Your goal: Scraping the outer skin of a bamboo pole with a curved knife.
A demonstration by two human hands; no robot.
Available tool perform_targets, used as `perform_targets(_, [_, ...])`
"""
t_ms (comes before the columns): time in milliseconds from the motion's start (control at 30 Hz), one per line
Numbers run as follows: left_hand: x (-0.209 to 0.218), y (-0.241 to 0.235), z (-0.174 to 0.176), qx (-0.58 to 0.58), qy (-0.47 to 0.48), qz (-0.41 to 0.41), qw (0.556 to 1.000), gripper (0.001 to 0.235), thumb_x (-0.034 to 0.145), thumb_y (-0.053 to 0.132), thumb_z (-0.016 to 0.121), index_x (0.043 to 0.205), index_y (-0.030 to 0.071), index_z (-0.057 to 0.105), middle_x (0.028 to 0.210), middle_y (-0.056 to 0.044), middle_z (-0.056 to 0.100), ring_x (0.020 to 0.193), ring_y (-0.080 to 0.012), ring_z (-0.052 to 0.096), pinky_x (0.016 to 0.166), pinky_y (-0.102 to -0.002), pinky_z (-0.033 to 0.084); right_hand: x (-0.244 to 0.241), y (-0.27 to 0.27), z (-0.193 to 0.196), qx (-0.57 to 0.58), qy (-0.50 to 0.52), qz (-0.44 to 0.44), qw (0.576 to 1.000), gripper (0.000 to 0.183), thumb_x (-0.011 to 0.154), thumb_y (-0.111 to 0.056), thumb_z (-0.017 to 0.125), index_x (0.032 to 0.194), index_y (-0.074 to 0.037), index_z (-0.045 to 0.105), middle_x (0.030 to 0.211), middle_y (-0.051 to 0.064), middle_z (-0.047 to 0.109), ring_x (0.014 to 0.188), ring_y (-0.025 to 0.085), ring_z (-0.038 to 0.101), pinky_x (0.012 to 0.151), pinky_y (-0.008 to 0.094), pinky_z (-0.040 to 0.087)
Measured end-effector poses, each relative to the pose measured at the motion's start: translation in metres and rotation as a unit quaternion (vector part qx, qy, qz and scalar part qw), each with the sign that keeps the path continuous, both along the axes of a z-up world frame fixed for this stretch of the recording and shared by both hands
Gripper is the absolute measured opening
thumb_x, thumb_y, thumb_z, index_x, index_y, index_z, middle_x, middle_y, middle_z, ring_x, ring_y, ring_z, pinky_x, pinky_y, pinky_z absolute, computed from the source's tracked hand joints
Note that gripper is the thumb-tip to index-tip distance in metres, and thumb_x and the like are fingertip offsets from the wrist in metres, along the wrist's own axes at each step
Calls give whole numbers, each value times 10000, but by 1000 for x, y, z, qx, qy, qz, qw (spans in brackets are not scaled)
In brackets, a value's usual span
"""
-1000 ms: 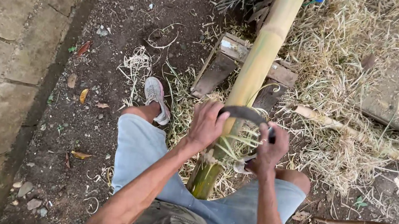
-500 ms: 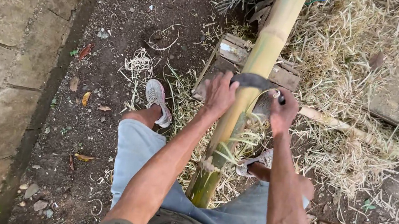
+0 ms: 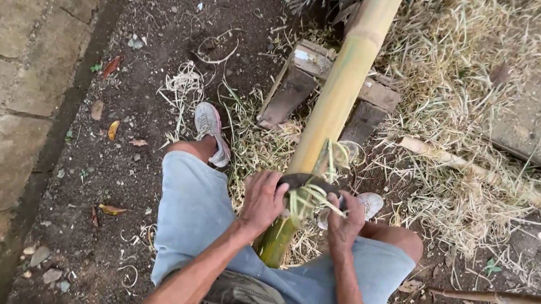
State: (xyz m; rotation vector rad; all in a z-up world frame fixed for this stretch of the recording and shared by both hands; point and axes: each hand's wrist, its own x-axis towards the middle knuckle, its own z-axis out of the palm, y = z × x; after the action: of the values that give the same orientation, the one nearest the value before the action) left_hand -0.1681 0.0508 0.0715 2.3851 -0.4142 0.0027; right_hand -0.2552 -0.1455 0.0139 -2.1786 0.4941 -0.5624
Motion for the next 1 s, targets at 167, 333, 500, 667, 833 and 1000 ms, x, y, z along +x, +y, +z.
perform_targets(167, [62,-44,0,-67,23,-53,996,140,1040,215,553,1040,101,635,935,-41,591,861,-195,536,850,-417,411,55,-62,-28,-62,-8,-31,998,265,997,-304,742,1046,-44,730,895,56,658,784,164,580,681,331,470])
perform_targets(333, [157,-93,-6,-4,0,-35,999,126,996,246,589,980,127,625,848,-34,543,779,-206,503,812,-418,361,154,-92,15,60,-43,-23,997,313,1003,-317,728,1076,-12,740,849,-4,634,720,106,549,624,279,445])
perform_targets(500, [184,-83,-29,58,-24,1,998,127,937,229,661,954,116,604,877,-43,563,860,-198,523,811,-436,338,183,-77,-17,254,-12,1,967,245,947,-278,768,1030,-48,761,725,5,579,638,117,480,583,306,375])
perform_targets(667, [144,-55,-44,14,-41,-28,999,126,979,225,633,1013,104,619,900,-56,594,847,-216,536,818,-430,367,142,-55,-45,81,47,-44,995,250,994,-275,721,1101,-51,748,901,81,647,790,185,572,710,351,470])
perform_targets(833, [44,-10,-15,-20,-42,-37,998,147,1026,208,567,1058,92,652,909,-51,622,825,-200,552,834,-439,366,36,-10,-64,-23,-14,-32,999,230,1050,-270,651,1159,-76,712,1073,131,691,949,248,618,800,390,513])
perform_targets(1000, [0,9,11,49,-13,-17,999,161,972,225,618,1033,78,648,923,-82,597,901,-237,535,828,-423,371,-16,10,-35,24,57,-16,998,236,943,-201,743,1092,-23,699,930,123,657,819,234,606,730,403,517])
